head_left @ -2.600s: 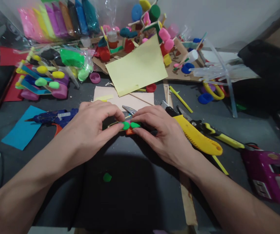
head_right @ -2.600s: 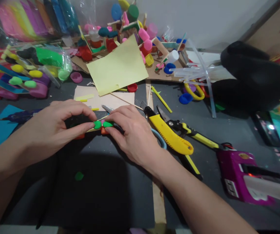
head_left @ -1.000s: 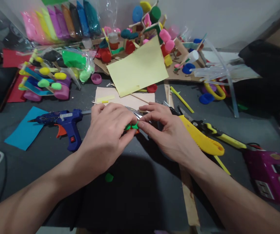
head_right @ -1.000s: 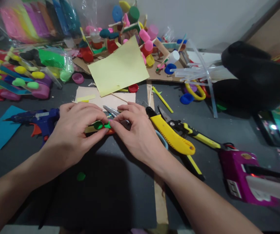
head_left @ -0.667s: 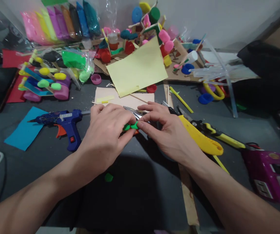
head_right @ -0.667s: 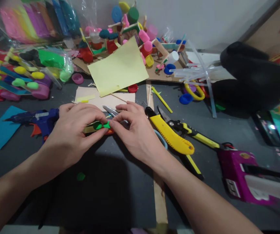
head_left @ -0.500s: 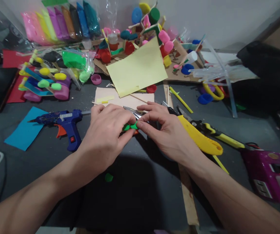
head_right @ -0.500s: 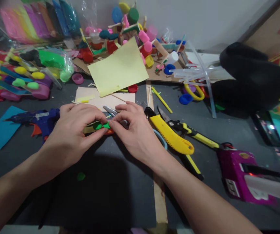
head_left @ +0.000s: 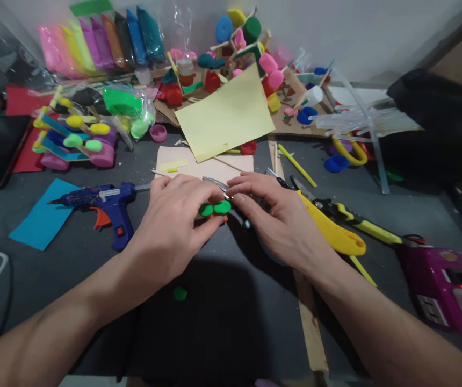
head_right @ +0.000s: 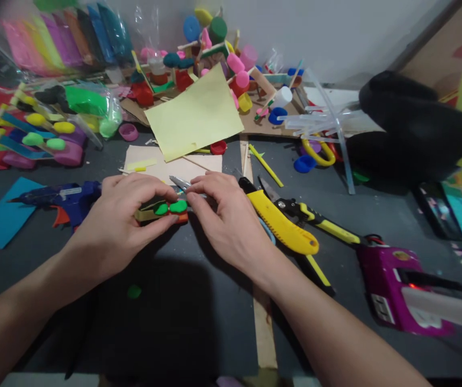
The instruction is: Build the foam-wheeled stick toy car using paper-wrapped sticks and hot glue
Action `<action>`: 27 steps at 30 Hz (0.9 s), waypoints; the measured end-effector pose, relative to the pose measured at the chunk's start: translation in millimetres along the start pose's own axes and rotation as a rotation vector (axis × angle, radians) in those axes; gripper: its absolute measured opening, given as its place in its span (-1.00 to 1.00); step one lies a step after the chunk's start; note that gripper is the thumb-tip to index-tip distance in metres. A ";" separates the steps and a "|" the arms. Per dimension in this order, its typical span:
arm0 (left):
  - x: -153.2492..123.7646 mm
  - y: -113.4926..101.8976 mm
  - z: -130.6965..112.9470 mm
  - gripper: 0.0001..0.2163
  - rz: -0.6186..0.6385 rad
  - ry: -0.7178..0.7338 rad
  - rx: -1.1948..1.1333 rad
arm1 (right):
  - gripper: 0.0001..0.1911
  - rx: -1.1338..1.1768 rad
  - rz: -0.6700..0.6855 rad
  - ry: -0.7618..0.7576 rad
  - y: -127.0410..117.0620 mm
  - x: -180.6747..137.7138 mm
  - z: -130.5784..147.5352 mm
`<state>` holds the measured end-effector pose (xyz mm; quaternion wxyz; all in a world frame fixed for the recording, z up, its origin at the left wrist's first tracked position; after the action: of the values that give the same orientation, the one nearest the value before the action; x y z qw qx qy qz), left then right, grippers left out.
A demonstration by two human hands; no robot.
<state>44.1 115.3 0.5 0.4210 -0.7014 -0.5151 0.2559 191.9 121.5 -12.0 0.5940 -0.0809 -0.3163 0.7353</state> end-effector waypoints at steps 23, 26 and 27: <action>-0.4 -18.1 10.9 -0.83 0.129 -0.062 0.014 | -0.88 -0.118 0.111 -0.126 -3.7 -7.6 20.9; -1.3 -19.8 16.6 -0.80 0.172 -0.103 -0.117 | -0.88 -0.077 0.080 -0.106 -8.7 -7.8 26.8; -1.7 -19.8 19.4 -0.78 0.194 -0.127 -0.156 | -0.88 -0.070 0.069 -0.099 -10.4 -8.0 28.4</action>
<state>18.1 122.3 7.2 0.3049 -0.7611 -0.4886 0.2985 188.7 104.6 14.1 0.5489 -0.0760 -0.3678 0.7468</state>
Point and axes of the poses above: each hand's wrist, its own x-axis towards the middle knuckle, its own y-axis out of the palm, z = x × y, the point moved 7 cm from there along x, towards the middle knuckle, and after that the axes turned 7 degrees about -y, right-handed, at the moved point
